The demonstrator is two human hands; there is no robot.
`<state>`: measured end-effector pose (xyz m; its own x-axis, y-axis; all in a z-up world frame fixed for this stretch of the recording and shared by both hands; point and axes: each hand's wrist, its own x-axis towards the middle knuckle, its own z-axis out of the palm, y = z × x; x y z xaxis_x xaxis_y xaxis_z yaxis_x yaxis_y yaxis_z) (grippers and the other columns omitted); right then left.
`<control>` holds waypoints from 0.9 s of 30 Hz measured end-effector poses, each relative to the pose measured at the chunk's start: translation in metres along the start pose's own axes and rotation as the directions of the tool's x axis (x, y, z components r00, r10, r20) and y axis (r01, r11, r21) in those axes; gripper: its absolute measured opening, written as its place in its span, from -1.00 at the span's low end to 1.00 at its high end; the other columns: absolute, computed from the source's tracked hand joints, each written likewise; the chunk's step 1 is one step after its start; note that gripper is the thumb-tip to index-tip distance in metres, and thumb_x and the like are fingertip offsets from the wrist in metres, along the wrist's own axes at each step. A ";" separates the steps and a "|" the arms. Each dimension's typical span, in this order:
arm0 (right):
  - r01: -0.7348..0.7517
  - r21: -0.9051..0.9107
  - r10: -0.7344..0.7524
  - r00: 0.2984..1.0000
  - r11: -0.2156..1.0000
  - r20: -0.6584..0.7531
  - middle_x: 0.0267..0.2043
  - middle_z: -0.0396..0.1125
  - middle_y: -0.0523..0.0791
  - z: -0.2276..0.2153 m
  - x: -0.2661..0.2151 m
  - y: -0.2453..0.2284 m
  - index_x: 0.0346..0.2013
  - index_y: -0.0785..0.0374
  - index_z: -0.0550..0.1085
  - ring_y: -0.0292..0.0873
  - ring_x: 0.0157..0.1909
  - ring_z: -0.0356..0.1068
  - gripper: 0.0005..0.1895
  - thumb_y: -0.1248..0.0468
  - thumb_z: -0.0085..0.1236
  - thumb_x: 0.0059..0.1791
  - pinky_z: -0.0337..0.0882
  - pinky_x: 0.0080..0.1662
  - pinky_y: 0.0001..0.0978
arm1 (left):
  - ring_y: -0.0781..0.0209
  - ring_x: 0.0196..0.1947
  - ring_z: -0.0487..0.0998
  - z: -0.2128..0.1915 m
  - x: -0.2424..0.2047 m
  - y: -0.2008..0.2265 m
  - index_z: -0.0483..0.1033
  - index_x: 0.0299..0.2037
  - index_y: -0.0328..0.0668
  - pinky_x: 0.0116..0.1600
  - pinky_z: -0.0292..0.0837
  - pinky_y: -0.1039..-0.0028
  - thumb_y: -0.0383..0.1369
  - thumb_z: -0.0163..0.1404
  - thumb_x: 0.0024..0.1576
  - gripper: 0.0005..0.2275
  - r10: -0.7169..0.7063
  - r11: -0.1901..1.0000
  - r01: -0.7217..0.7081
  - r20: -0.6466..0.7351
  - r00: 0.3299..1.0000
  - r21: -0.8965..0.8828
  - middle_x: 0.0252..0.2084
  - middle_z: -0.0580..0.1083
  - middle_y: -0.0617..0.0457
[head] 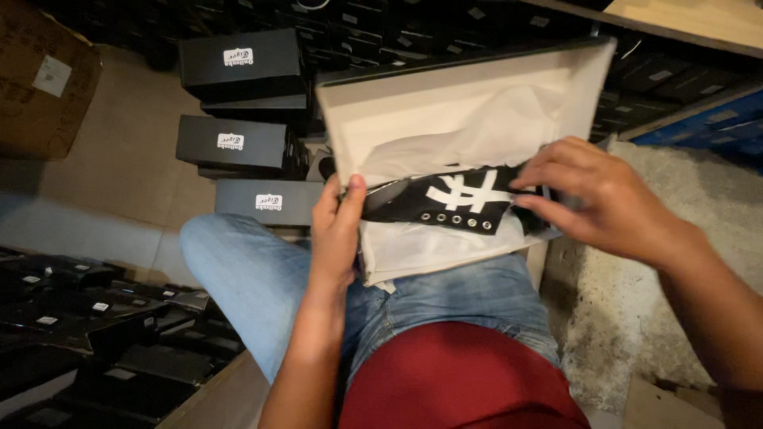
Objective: The person wipes a white sneaker with a yellow cloth, then places it into a shoebox with tissue paper. They close the box and move it to a shelf. They then open another box, remove a black sneaker, and place it on the floor.
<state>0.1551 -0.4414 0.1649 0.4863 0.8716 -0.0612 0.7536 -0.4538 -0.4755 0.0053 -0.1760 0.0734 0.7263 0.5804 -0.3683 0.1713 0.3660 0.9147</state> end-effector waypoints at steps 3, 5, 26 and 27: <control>0.390 -0.029 -0.387 0.898 0.920 -0.210 -0.07 0.44 0.02 0.019 0.021 -0.018 -0.05 0.30 0.52 -0.04 -0.04 0.44 -0.68 0.24 0.32 -0.06 0.49 0.05 -0.25 | 0.45 -0.27 0.34 0.007 0.001 0.004 0.38 -0.34 -0.05 -0.15 0.29 0.59 -0.17 -0.01 0.26 -0.79 0.129 0.985 -0.140 0.106 0.986 0.097 -0.37 0.37 0.25; 0.542 -0.065 -0.542 0.814 0.838 -0.211 0.07 0.40 0.13 0.025 0.036 -0.044 0.10 0.41 0.44 0.10 0.01 0.43 -0.65 0.33 0.22 0.05 0.50 0.05 -0.07 | 0.30 -0.22 0.34 0.009 0.005 0.006 0.39 -0.28 -0.14 -0.08 0.26 0.47 -0.13 -0.13 0.32 -0.73 0.347 0.861 -0.409 0.240 0.907 0.301 -0.29 0.32 0.15; 0.081 0.491 -0.151 0.983 0.868 0.105 -0.02 0.36 -0.12 -0.012 0.113 -0.011 0.09 0.19 0.29 -0.25 0.01 0.37 -0.48 0.39 0.19 -0.14 0.33 0.07 -0.45 | 0.30 0.06 0.53 0.000 0.015 0.001 0.58 0.06 -0.31 0.14 0.45 0.49 -0.09 -0.13 0.23 -0.56 -0.160 0.985 0.165 0.094 0.983 -0.048 0.06 0.59 0.00; 0.082 0.490 -0.153 0.982 0.868 0.107 -0.02 0.36 -0.12 -0.013 0.114 -0.003 0.09 0.19 0.29 -0.25 0.01 0.37 -0.48 0.39 0.19 -0.14 0.33 0.07 -0.45 | 0.30 0.06 0.53 -0.001 0.015 -0.003 0.58 0.06 -0.31 0.14 0.45 0.49 -0.09 -0.13 0.23 -0.56 -0.160 0.985 0.165 0.092 0.983 -0.050 0.06 0.59 0.00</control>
<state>0.2145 -0.3430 0.1709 0.3151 0.9456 -0.0816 0.4768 -0.2320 -0.8479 0.0144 -0.1676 0.0651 0.7475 0.4451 -0.4932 0.2551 0.4931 0.8317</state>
